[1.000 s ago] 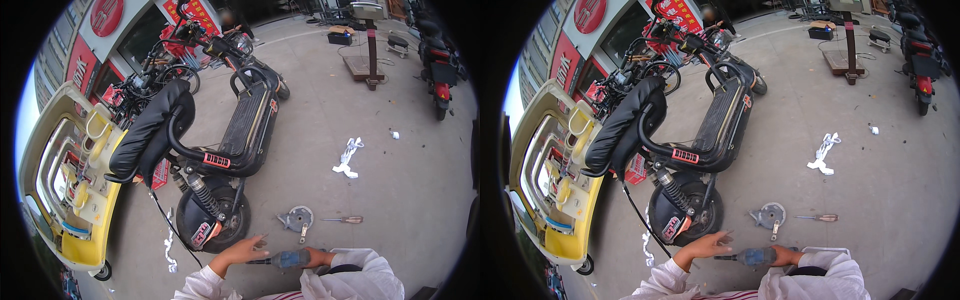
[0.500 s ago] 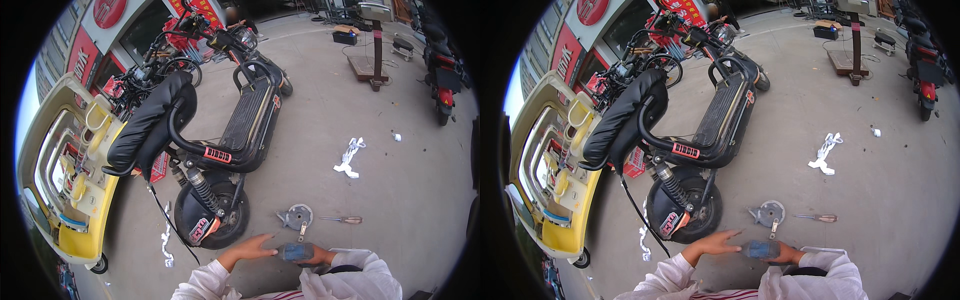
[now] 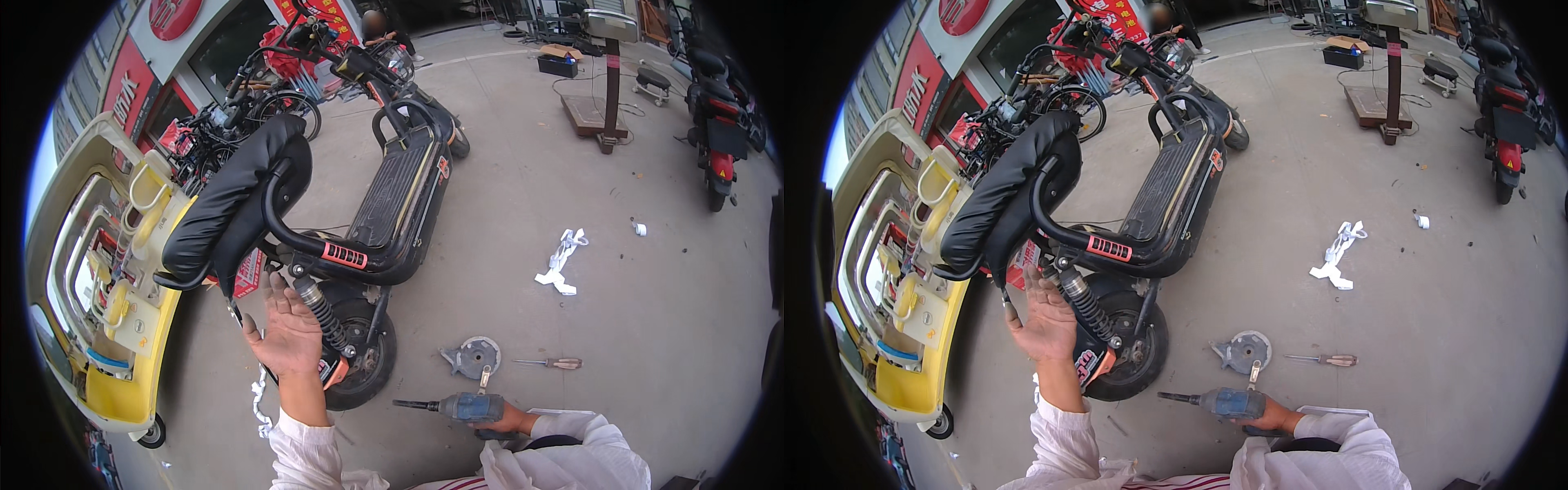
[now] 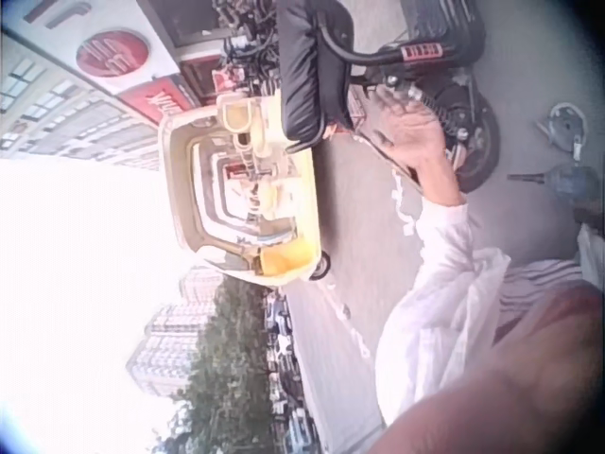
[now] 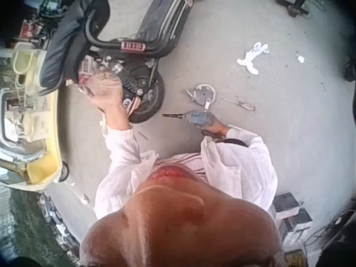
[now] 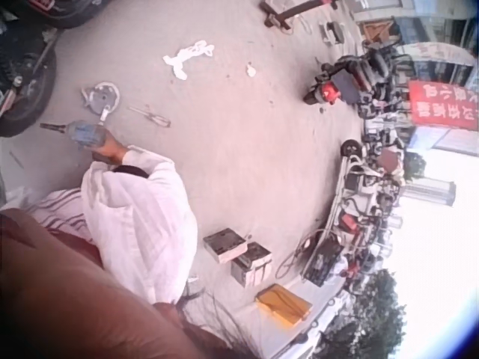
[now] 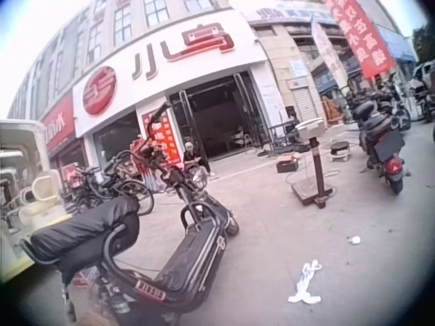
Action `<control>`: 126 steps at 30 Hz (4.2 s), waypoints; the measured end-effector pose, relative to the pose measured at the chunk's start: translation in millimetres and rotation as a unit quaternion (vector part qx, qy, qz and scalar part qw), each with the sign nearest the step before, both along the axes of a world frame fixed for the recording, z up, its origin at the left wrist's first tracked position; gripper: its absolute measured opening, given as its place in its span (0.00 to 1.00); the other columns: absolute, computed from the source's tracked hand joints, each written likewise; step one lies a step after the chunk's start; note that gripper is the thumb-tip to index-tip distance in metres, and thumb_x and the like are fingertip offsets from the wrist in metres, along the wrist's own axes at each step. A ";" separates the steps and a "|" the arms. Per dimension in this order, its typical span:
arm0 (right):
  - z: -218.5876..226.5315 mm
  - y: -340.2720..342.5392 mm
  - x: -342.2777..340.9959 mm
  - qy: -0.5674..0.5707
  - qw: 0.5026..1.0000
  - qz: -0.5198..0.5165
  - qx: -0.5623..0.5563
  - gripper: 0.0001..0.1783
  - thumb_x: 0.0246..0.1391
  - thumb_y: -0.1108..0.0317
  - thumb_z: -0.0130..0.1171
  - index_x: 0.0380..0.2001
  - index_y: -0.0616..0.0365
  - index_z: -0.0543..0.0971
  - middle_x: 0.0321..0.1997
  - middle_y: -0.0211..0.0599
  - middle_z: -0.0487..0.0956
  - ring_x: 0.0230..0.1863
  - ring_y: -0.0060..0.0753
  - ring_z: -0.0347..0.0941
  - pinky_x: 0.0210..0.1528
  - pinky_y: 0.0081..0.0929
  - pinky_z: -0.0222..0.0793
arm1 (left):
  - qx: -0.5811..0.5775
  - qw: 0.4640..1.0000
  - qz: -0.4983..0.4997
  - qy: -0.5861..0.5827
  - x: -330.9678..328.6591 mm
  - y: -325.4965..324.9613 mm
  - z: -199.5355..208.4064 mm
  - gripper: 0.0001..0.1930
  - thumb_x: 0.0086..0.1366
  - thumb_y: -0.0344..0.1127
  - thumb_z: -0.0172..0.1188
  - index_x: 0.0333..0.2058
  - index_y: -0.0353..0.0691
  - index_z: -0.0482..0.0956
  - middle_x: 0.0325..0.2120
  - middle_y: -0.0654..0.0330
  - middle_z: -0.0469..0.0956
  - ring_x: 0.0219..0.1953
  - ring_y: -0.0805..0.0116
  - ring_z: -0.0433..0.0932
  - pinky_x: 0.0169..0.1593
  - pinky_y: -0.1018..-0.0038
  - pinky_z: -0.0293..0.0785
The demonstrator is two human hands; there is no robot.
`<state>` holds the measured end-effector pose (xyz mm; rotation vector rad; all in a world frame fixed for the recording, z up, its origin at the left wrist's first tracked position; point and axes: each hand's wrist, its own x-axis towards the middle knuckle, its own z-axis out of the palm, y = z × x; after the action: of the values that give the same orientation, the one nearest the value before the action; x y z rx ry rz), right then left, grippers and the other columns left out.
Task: The person removes the scooter seat, then works on the rear wheel hub area using a screwdriver and an impact driver to tighten bolts. They repeatedly switch between tools and adjust components near the rear shock absorber.
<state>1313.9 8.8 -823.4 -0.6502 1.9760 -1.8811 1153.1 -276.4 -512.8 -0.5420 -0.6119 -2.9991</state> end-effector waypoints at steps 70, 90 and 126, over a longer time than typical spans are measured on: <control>32.6 25.4 26.3 0.201 0.970 -0.075 0.118 0.18 0.46 0.65 0.68 0.42 0.59 0.79 0.39 0.39 0.82 0.39 0.38 0.78 0.43 0.29 0.71 | -0.968 0.240 -0.069 -0.032 118.0 -92.9 -215.5 0.16 0.59 0.48 0.61 0.27 0.41 0.74 0.19 0.55 0.78 0.26 0.51 0.79 0.31 0.59 0.73; 55.1 12.0 -18.5 -0.210 0.933 -0.264 0.129 0.17 0.52 0.76 0.59 0.46 0.66 0.77 0.25 0.26 0.72 0.22 0.16 0.62 0.28 0.17 0.59 | -0.920 0.278 -0.271 -0.057 229.4 -71.0 -334.7 0.29 0.57 0.36 0.62 0.58 0.47 0.64 0.57 0.57 0.65 0.59 0.55 0.65 0.59 0.63 0.67; 28.4 41.1 -8.7 0.042 0.955 -0.026 0.292 0.13 0.43 0.67 0.60 0.35 0.58 0.79 0.34 0.44 0.81 0.35 0.50 0.77 0.38 0.33 0.73 | -0.856 0.368 -0.353 0.084 142.4 -48.6 -239.2 0.23 0.62 0.45 0.57 0.54 0.44 0.71 0.49 0.53 0.74 0.53 0.52 0.71 0.55 0.63 0.69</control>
<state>1305.2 50.0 -795.0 -0.5047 2.4563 -1.1971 1295.5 -325.0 -751.9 -1.0645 -3.8864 -0.8243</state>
